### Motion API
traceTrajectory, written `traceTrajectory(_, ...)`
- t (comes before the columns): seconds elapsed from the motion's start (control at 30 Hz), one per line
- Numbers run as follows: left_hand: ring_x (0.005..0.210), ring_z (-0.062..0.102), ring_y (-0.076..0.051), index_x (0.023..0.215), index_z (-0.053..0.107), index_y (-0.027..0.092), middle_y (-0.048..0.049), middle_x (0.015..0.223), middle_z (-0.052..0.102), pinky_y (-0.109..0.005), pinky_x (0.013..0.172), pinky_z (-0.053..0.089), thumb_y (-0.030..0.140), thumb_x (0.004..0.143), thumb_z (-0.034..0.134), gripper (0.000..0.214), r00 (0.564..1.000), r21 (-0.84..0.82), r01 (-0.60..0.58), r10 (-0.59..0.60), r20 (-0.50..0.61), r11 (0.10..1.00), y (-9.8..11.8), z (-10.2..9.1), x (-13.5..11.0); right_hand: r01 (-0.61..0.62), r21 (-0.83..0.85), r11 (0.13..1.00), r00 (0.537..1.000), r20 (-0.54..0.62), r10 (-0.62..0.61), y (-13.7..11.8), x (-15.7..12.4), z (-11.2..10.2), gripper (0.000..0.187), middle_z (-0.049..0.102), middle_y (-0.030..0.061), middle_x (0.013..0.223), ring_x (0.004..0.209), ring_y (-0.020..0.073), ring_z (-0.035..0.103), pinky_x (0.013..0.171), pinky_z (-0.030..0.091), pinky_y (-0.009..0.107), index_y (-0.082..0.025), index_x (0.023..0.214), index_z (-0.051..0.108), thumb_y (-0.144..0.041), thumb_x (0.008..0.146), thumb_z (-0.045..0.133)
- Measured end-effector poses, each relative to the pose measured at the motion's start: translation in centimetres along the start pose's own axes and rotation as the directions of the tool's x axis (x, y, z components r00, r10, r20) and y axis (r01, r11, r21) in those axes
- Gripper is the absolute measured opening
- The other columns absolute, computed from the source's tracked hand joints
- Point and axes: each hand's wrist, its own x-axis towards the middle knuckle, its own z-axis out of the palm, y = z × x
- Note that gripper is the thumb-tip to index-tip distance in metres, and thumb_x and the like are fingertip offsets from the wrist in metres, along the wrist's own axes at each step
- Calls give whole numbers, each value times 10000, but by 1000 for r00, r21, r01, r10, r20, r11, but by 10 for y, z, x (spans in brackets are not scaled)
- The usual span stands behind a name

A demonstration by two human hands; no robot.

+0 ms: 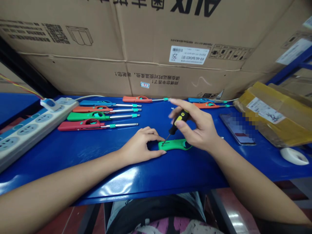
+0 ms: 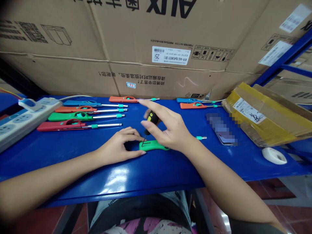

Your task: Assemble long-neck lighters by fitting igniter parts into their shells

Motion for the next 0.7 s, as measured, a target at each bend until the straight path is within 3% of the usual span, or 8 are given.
traceTrajectory(0.1,903,620,-205,1061,752,207,-41,959,689,-393,907,482,399,813,790,316,1000,0,10,-10,10,1000,0,-1,0,-73,145,987,993,100,58,-1,0,1,508,626,110,1337,985,197,701,869,606,391,-250,1540,350,-311,1041,425)
traceTrajectory(0.23,918,624,-215,1067,747,211,-43,979,690,-413,920,479,407,812,787,324,1000,12,3,-3,-6,1000,-1,0,-1,-6,-33,999,998,-69,3,2,-2,3,428,717,69,1125,884,206,716,831,613,351,-253,1287,618,-375,888,717)
traceTrajectory(0.3,925,628,-217,1069,745,215,-44,985,692,-414,924,480,406,812,787,323,1000,12,0,0,-9,1000,-1,0,0,30,-91,995,995,-91,-38,1,-3,3,417,725,69,1124,911,218,718,874,603,363,-251,1249,639,-400,872,734)
traceTrajectory(0.4,919,628,-212,1058,748,212,-43,973,692,-397,915,488,398,811,789,312,1000,4,3,-3,0,1000,-1,0,0,-34,71,997,999,34,31,-3,-2,3,495,651,109,1311,999,215,711,902,598,394,-249,1489,428,-378,1016,495)
traceTrajectory(0.47,913,627,-210,1058,749,209,-42,966,692,-391,910,488,398,812,789,312,1000,2,5,-5,4,1000,0,0,1,-93,156,983,992,94,79,-4,-2,3,516,628,120,1334,985,201,714,859,611,378,-249,1540,339,-344,1040,426)
traceTrajectory(0.6,915,623,-217,1069,748,211,-46,980,692,-404,908,479,406,808,791,329,1000,18,-4,4,-10,1000,-1,0,0,-11,-41,999,999,-48,9,1,-3,4,432,707,64,1119,893,193,718,830,600,328,-249,1295,596,-388,900,704)
traceTrajectory(0.7,914,620,-217,1063,748,212,-46,976,690,-401,902,481,398,809,791,317,1000,17,-3,3,-10,1000,-1,0,0,41,-73,996,998,-33,-44,2,-3,2,483,713,75,1141,943,213,712,893,588,363,-242,1343,566,-401,905,694)
